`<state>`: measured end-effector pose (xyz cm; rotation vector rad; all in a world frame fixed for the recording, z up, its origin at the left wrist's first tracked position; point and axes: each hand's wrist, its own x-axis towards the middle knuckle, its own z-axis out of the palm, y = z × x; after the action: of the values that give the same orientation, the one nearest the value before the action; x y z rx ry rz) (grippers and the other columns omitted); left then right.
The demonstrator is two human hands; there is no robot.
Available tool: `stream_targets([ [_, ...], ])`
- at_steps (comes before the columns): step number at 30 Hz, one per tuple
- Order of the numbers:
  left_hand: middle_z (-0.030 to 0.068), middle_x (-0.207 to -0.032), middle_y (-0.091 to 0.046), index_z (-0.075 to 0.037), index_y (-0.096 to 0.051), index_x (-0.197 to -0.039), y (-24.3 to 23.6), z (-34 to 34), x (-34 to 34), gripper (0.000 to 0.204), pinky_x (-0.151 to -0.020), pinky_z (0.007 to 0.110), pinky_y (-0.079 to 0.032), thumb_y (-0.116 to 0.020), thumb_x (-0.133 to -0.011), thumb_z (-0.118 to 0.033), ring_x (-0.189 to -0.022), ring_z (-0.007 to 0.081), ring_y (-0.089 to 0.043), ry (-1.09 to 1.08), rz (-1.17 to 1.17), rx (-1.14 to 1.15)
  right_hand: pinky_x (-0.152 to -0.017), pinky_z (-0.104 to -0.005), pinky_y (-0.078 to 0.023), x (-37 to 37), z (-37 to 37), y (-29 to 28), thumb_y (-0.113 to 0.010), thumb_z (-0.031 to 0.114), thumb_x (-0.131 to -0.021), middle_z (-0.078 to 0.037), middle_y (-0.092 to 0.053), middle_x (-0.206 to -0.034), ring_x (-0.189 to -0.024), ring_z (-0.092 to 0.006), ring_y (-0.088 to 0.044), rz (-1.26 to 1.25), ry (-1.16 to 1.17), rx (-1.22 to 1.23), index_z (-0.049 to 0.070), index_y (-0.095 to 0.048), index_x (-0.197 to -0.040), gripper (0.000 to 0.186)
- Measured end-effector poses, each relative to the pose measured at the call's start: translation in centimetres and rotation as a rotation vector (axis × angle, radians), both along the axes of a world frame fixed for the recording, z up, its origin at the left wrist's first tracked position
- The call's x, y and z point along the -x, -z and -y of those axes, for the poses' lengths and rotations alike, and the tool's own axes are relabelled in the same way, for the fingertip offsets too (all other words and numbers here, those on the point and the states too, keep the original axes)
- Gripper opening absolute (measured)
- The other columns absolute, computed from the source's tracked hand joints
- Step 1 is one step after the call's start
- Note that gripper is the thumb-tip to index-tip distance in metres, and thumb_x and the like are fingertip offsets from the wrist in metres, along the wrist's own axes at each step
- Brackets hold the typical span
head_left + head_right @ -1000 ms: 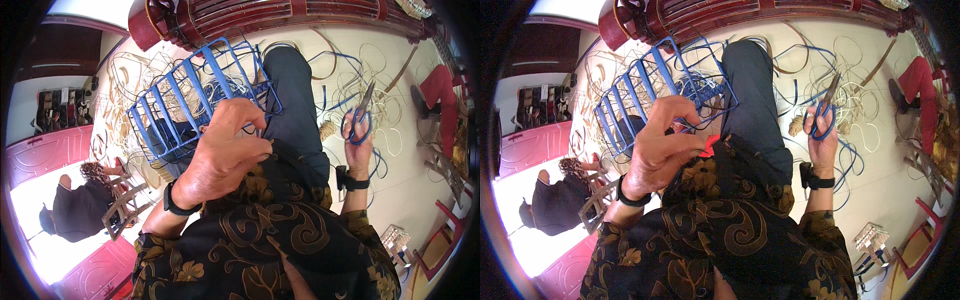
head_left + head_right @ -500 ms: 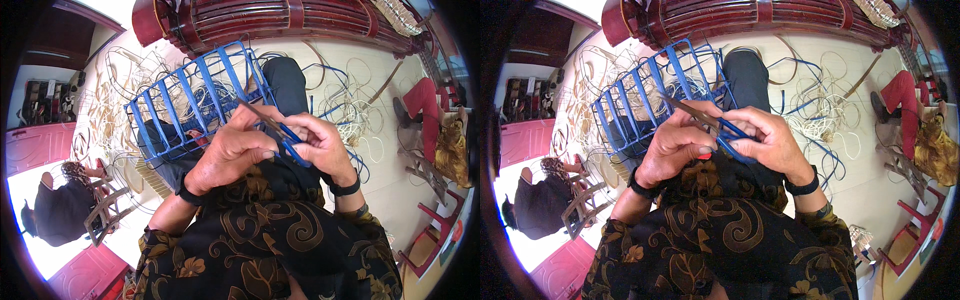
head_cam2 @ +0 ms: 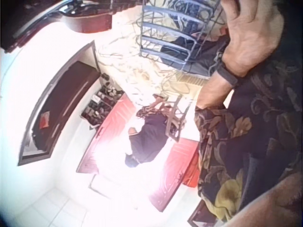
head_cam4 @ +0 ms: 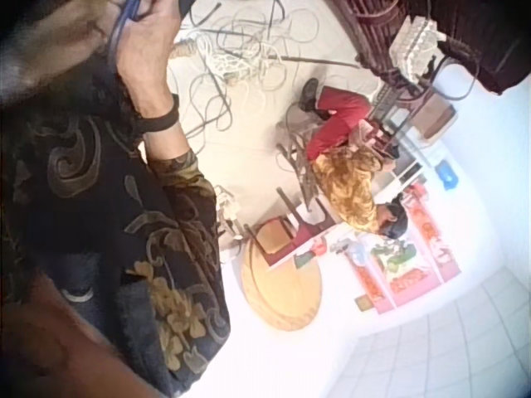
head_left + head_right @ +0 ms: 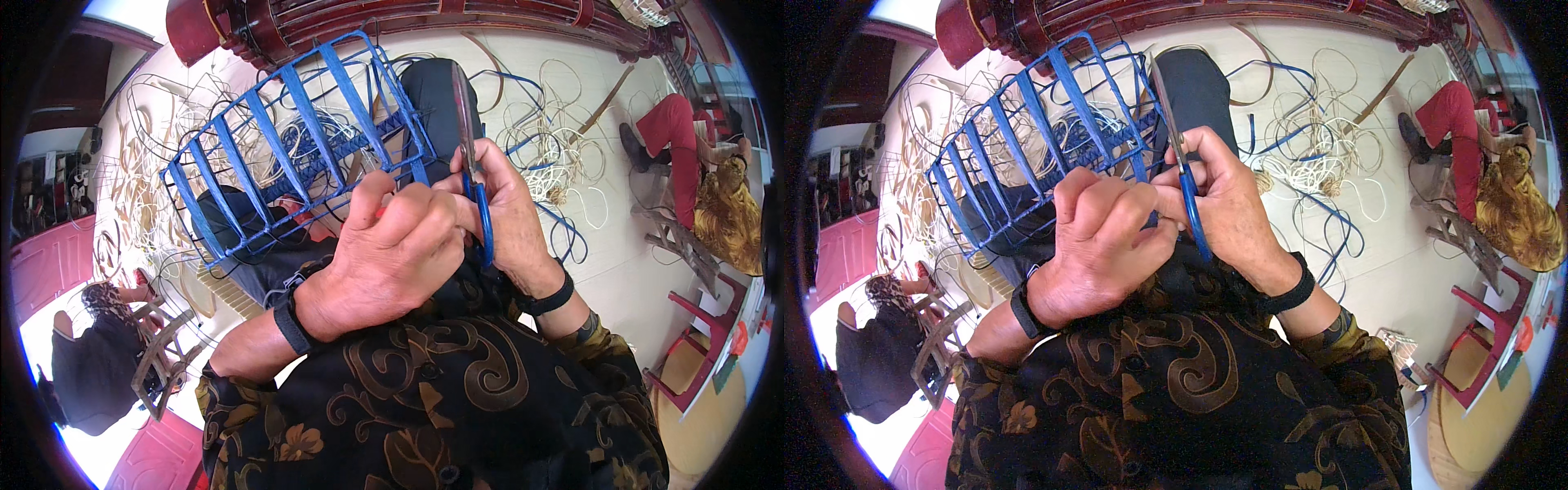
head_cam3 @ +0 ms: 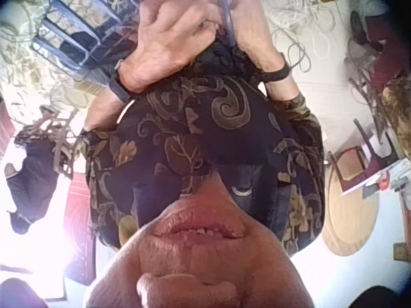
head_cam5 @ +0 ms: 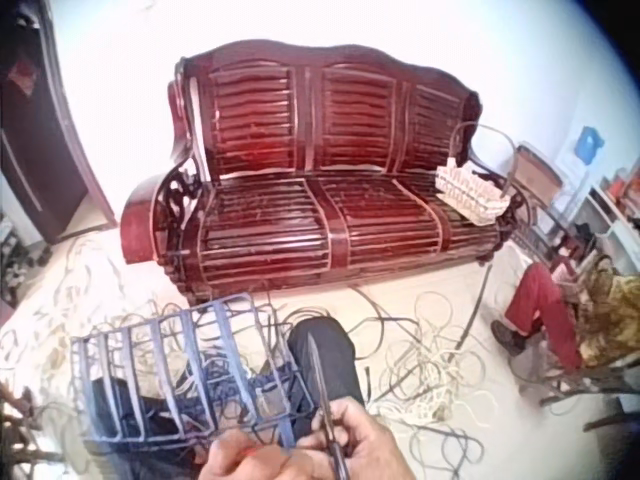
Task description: The person weaves blue plastic strips through the wire frame of a basket, using shears to trim the ends of the strips.
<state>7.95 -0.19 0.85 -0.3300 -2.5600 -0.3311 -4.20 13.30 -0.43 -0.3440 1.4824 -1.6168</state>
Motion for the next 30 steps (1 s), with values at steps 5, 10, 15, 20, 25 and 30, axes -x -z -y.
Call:
stream_targets([
  [5,0.0067,-0.1,-0.055,-0.006,-0.063,-0.082,0.1,-0.4,-0.1,0.018,-0.089,0.044,-0.037,-0.064,-0.065,-0.013,-0.1,0.0214,-0.054,0.052,0.056,-0.041,-0.057,-0.018,-0.042,0.2,0.5,0.2,-0.078,0.006,-0.084,0.001,-0.067,-0.08,-0.068,-0.001,-0.055,-0.15,-0.033,-0.047,0.009,-0.051,-0.109,0.037],
  [10,0.0066,-0.097,-0.063,-0.004,-0.071,-0.091,0.4,-0.8,-0.6,0.018,-0.074,0.038,-0.046,-0.077,-0.073,-0.004,-0.084,0.0271,-0.058,0.01,0.03,-0.553,-0.063,-0.0179,-0.044,1.2,-0.2,-0.7,-0.077,0.003,-0.082,0.001,-0.066,-0.078,-0.069,-0.0024,-0.057,-0.052,-0.059,-0.106,0.009,-0.05,-0.109,0.039],
  [15,0.006,-0.082,-0.068,0.001,-0.07,-0.104,0.3,0.0,-1.1,0.026,-0.059,0.022,-0.047,-0.055,-0.102,-0.02,-0.067,0.009,-0.06,-0.29,0.752,-1.696,-0.068,-0.0189,-0.046,2.1,-0.6,0.0,-0.074,-0.003,-0.081,-0.002,-0.066,-0.084,-0.076,-0.0054,-0.061,-0.12,-0.08,-0.074,0.008,-0.051,-0.109,0.038],
  [20,0.0063,-0.077,-0.066,-0.002,-0.065,-0.112,0.7,0.1,0.7,0.028,-0.054,0.023,-0.045,-0.052,-0.104,-0.025,-0.06,0.0114,-0.058,-0.368,0.811,-1.932,-0.068,-0.0209,-0.047,3.0,-0.9,1.4,-0.077,0.003,-0.081,-0.001,-0.068,-0.079,-0.073,-0.0031,-0.059,-0.16,-0.064,0.029,0.007,-0.049,-0.11,0.041],
  [25,0.0036,-0.074,-0.063,-0.004,-0.065,-0.108,0.7,-0.6,1.8,0.025,-0.054,0.023,-0.044,-0.054,-0.103,-0.026,-0.059,0.0109,-0.056,-0.385,0.714,-2.166,-0.068,-0.0207,-0.046,3.7,-1.0,1.5,-0.077,0.002,-0.08,-0.001,-0.068,-0.078,-0.072,-0.0029,-0.058,-0.245,-0.118,0.03,0.006,-0.049,-0.11,0.04],
  [30,0.002,-0.072,-0.062,-0.004,-0.066,-0.106,0.7,-1.4,2.1,0.023,-0.056,0.025,-0.044,-0.057,-0.101,-0.025,-0.061,0.0114,-0.055,-0.376,0.624,-2.327,-0.071,-0.0191,-0.047,3.9,-1.5,0.8,-0.072,-0.004,-0.081,-0.002,-0.067,-0.082,-0.076,-0.0042,-0.061,-0.248,-0.225,-0.039,0.007,-0.049,-0.109,0.038],
])
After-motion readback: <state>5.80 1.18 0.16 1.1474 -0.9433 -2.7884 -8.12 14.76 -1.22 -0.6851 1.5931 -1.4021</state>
